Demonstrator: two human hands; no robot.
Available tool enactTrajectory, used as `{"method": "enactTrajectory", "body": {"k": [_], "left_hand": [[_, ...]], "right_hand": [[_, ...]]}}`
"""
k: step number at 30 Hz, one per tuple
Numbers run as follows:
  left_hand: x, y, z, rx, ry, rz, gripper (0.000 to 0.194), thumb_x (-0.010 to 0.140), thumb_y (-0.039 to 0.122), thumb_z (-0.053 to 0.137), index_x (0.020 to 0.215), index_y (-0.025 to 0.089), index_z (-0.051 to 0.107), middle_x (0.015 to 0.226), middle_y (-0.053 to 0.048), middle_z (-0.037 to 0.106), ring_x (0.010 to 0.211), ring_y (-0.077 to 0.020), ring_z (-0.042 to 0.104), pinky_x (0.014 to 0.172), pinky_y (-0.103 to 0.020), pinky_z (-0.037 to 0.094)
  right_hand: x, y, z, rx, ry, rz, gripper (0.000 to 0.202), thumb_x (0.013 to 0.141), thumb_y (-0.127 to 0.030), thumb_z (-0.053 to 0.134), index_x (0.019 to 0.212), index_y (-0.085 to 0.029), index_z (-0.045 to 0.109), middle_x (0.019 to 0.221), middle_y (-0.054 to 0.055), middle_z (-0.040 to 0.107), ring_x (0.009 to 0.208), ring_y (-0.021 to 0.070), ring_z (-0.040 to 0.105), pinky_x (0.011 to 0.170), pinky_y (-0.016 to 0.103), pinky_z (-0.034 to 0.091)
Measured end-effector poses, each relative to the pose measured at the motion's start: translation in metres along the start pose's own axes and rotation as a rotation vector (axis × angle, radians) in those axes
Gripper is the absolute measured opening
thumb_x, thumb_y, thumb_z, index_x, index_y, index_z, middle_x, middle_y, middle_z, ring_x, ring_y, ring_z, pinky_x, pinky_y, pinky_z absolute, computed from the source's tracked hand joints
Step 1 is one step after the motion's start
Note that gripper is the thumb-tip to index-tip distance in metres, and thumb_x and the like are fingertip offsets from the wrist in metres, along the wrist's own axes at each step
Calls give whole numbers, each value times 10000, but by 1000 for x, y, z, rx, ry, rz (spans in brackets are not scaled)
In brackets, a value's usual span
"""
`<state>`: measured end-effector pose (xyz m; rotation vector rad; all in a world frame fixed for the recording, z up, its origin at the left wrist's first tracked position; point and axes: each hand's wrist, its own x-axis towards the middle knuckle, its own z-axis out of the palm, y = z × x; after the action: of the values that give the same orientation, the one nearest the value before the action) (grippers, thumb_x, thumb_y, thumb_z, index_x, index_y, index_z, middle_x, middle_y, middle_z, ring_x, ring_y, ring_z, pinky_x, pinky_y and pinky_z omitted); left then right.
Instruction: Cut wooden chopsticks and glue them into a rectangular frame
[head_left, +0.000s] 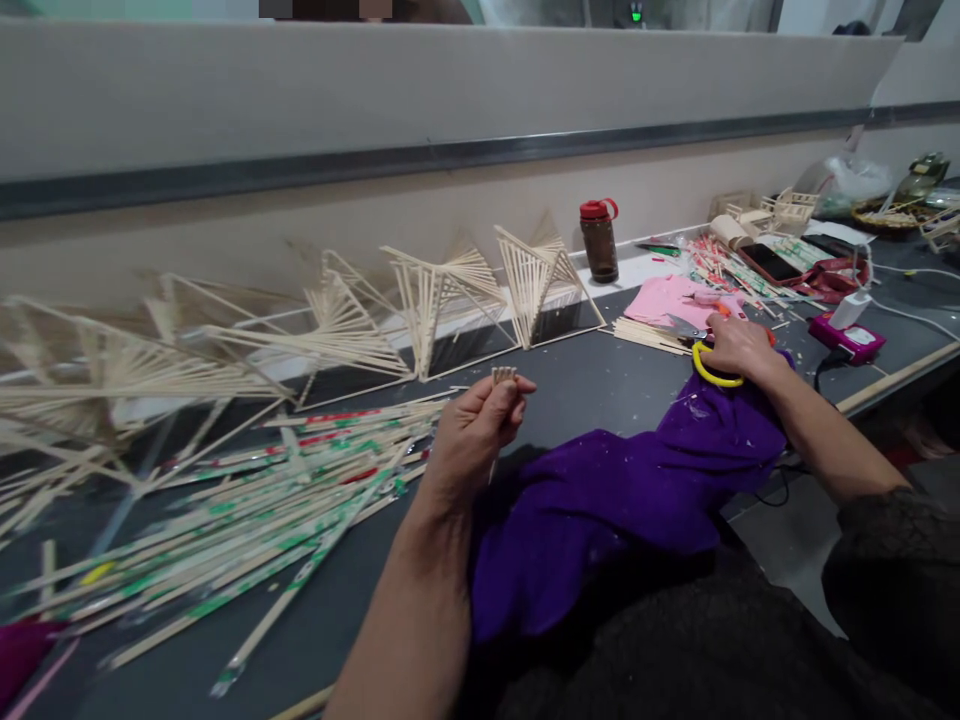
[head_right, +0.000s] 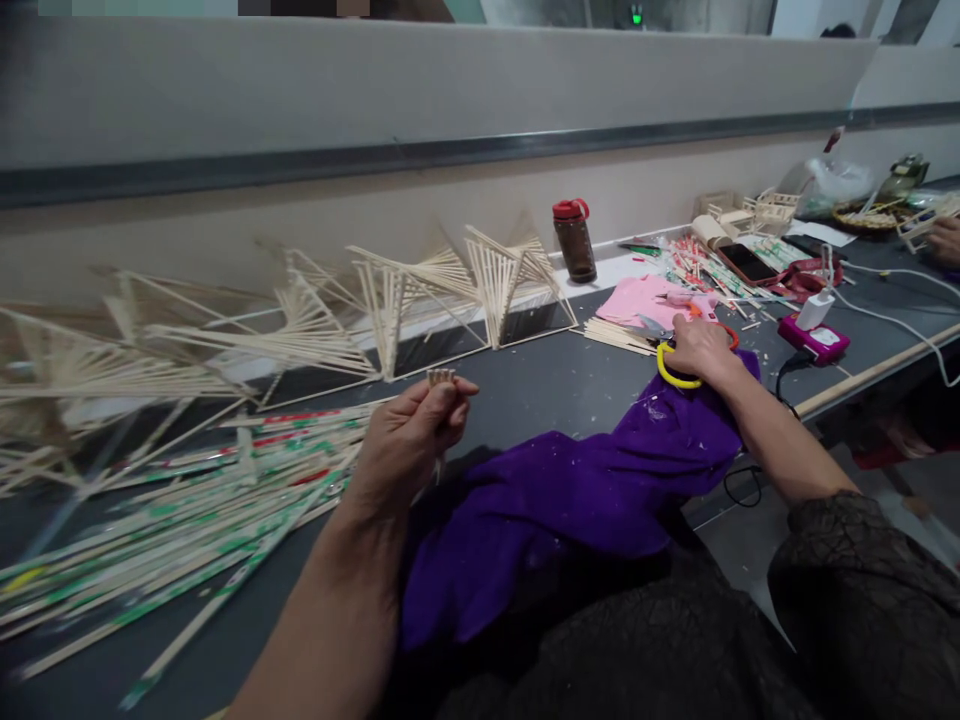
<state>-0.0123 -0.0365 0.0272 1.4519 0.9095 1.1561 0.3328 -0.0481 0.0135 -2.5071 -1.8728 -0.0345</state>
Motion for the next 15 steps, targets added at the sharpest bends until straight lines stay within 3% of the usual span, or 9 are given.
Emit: {"method": "enactTrajectory", "body": {"k": [10, 15], "left_hand": [[-1, 2, 1, -50, 15, 10, 272, 744, 422, 722, 799, 158, 687, 529, 40, 442, 401, -36, 305, 357, -154, 192], [0, 1, -1, -127, 85, 75, 310, 720, 449, 751, 791, 160, 667, 525, 51, 492, 386, -34, 356, 352, -149, 252]], "right_hand": [[7, 2, -4, -68, -69, -6, 541, 790, -422, 531, 1253, -142, 546, 1148, 191, 677, 1058, 350, 638, 783, 414, 496], [4, -2, -9, -134, -110, -35, 547, 777, -437, 541, 1239, -145, 574, 1144, 193, 682, 1045, 358, 645, 758, 424, 489]]}}
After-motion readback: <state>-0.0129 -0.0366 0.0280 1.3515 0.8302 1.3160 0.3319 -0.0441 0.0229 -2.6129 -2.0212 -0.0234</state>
